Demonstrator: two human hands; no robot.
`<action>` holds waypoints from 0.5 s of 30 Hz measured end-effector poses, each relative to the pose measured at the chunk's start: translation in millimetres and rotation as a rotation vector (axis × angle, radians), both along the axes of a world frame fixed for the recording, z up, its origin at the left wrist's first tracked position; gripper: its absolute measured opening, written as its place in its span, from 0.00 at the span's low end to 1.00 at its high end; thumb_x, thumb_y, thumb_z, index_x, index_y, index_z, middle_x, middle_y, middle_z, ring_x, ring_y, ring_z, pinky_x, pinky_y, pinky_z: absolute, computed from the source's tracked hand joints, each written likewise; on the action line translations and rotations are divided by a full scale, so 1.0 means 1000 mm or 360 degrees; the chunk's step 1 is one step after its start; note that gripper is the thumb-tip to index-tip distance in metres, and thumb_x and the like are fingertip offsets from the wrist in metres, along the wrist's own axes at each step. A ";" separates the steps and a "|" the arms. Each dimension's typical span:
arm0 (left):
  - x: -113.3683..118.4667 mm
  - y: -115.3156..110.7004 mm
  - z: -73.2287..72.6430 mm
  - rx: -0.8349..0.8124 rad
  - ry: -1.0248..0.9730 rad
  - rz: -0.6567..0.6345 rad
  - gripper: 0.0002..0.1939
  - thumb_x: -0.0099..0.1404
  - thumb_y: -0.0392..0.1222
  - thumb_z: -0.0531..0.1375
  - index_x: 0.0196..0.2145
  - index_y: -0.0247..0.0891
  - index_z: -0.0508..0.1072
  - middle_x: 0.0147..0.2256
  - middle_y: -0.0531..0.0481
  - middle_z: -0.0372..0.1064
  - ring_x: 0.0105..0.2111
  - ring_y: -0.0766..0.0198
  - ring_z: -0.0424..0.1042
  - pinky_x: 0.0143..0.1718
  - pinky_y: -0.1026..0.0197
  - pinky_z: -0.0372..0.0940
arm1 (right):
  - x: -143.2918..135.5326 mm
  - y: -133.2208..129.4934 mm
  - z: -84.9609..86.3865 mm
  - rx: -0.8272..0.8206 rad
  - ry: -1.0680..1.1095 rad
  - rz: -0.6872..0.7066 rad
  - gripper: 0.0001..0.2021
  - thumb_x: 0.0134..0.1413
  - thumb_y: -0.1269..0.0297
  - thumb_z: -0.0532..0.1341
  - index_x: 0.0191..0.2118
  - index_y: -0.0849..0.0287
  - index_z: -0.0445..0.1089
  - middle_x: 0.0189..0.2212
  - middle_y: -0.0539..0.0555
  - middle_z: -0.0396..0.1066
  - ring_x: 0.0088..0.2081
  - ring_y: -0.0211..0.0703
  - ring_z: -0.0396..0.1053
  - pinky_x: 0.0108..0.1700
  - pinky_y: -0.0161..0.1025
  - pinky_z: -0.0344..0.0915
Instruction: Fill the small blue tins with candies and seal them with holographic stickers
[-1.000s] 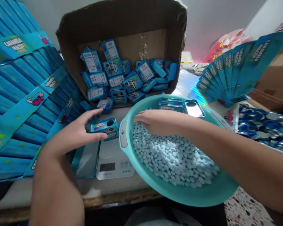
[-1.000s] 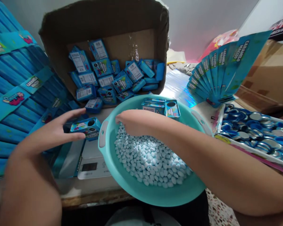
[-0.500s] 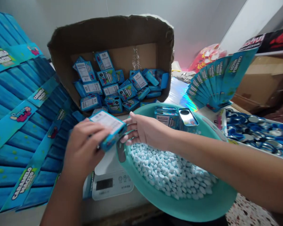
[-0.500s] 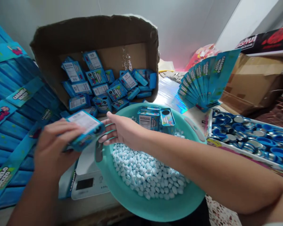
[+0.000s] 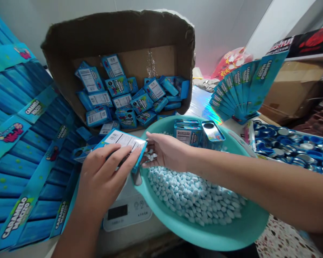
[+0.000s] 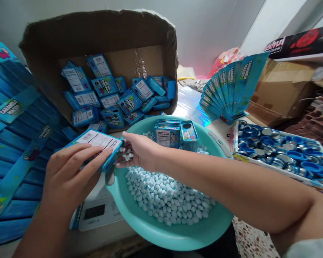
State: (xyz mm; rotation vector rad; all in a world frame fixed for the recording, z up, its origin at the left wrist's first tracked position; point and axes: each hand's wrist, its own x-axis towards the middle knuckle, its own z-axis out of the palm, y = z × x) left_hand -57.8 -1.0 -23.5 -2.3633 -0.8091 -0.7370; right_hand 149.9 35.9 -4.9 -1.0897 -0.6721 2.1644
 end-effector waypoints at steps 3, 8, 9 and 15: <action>-0.007 0.005 -0.003 -0.0025 -0.0021 -0.0020 0.30 0.59 0.28 0.66 0.58 0.39 0.70 0.49 0.41 0.75 0.49 0.49 0.72 0.52 0.47 0.66 | 0.001 0.002 -0.001 0.0096 -0.0120 0.0076 0.18 0.72 0.57 0.47 0.32 0.59 0.64 0.25 0.51 0.67 0.27 0.39 0.69 0.34 0.37 0.72; -0.016 0.010 -0.005 -0.0237 -0.0236 0.0046 0.27 0.60 0.33 0.66 0.56 0.40 0.69 0.49 0.42 0.74 0.47 0.51 0.74 0.51 0.51 0.69 | 0.005 0.006 -0.006 0.0491 -0.0491 0.0262 0.18 0.70 0.53 0.50 0.33 0.58 0.65 0.31 0.54 0.71 0.30 0.41 0.70 0.32 0.38 0.71; -0.017 0.009 -0.004 -0.0313 -0.0318 0.0086 0.25 0.60 0.35 0.66 0.55 0.41 0.69 0.48 0.43 0.74 0.47 0.53 0.75 0.51 0.52 0.70 | 0.006 0.007 -0.006 0.0641 -0.0623 0.0308 0.17 0.69 0.53 0.50 0.33 0.58 0.65 0.32 0.54 0.72 0.31 0.42 0.70 0.32 0.38 0.70; -0.025 0.006 0.006 -0.0933 -0.0944 0.0475 0.25 0.54 0.49 0.71 0.46 0.43 0.69 0.38 0.52 0.73 0.34 0.60 0.76 0.32 0.60 0.72 | 0.018 0.002 0.003 0.1546 -0.1581 0.0786 0.12 0.66 0.54 0.53 0.47 0.51 0.67 0.30 0.51 0.73 0.30 0.44 0.68 0.29 0.38 0.57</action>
